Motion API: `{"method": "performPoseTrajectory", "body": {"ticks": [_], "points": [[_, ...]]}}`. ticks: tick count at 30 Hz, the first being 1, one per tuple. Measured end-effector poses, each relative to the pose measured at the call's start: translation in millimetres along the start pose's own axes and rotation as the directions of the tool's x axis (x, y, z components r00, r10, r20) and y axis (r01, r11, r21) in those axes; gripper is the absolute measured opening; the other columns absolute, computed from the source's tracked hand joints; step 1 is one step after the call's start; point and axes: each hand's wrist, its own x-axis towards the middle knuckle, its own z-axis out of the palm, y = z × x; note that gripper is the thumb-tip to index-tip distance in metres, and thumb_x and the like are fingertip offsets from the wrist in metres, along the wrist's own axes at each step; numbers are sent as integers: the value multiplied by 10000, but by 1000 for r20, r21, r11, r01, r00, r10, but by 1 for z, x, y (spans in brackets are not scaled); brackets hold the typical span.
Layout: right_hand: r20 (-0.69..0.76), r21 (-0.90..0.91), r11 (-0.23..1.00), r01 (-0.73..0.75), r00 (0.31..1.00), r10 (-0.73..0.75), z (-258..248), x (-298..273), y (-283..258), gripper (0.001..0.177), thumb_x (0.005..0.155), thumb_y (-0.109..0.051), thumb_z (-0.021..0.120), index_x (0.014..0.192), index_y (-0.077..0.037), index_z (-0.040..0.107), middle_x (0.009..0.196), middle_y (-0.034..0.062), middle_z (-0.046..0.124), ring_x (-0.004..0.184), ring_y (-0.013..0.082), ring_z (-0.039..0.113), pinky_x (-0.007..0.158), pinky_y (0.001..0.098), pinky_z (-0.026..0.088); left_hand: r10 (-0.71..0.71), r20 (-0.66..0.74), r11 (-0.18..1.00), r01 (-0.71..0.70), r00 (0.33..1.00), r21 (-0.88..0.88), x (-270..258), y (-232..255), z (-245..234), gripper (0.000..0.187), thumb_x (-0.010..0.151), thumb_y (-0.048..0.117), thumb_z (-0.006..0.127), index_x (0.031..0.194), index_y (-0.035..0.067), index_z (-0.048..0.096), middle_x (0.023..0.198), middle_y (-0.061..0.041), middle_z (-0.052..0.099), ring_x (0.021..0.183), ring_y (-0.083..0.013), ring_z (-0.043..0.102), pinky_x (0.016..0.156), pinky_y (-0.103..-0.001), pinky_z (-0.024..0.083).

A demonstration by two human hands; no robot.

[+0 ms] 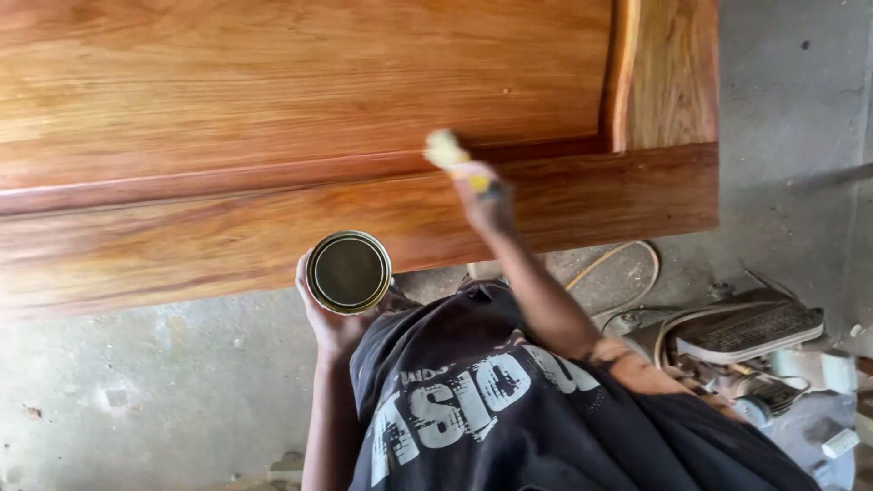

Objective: The person applies a liquid finish to a large wooden surface using a brush. They hold a can in one hand and repeatedly dip the brush into it to apply the stain in long strokes across the wood grain.

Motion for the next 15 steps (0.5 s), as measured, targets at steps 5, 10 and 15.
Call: {"method": "performPoseTrajectory", "body": {"ticks": [5, 10, 15], "points": [[-313, -526, 826, 205, 856, -412, -55, 27, 38, 262, 816, -44, 799, 958, -263, 772, 921, 19, 692, 859, 266, 728, 779, 380, 586, -3, -13, 999, 3, 1000, -49, 27, -10, -67, 1252, 461, 211, 1060, 1482, 5, 365, 1403, -234, 484, 1335, -318, 514, 1161, -493, 365], [-267, -292, 781, -552, 831, 487, 118, -33, -86, 327, 762, -632, 775, 979, -389, 751, 1063, -99, 776, 1103, 125, 720, 912, 251, 529, -25, 12, 1000, 25, 1000, -16, 45, -18, -121, 1248, 451, 127, 1037, 1487, 3, 352, 1394, -228, 477, 1324, -314, 515, 1148, -497, 370], [387, 75, 969, 235, 889, -245, 200, -52, -123, 204, 921, -192, 691, 1117, -156, 731, 1019, 156, 721, 992, 403, 719, 868, 493, 589, -230, 102, 972, 225, 968, 62, 57, -2, -157, 1266, 447, 84, 988, 1494, 86, 277, 1456, -140, 418, 1397, -252, 420, 1237, -420, 296]]}}
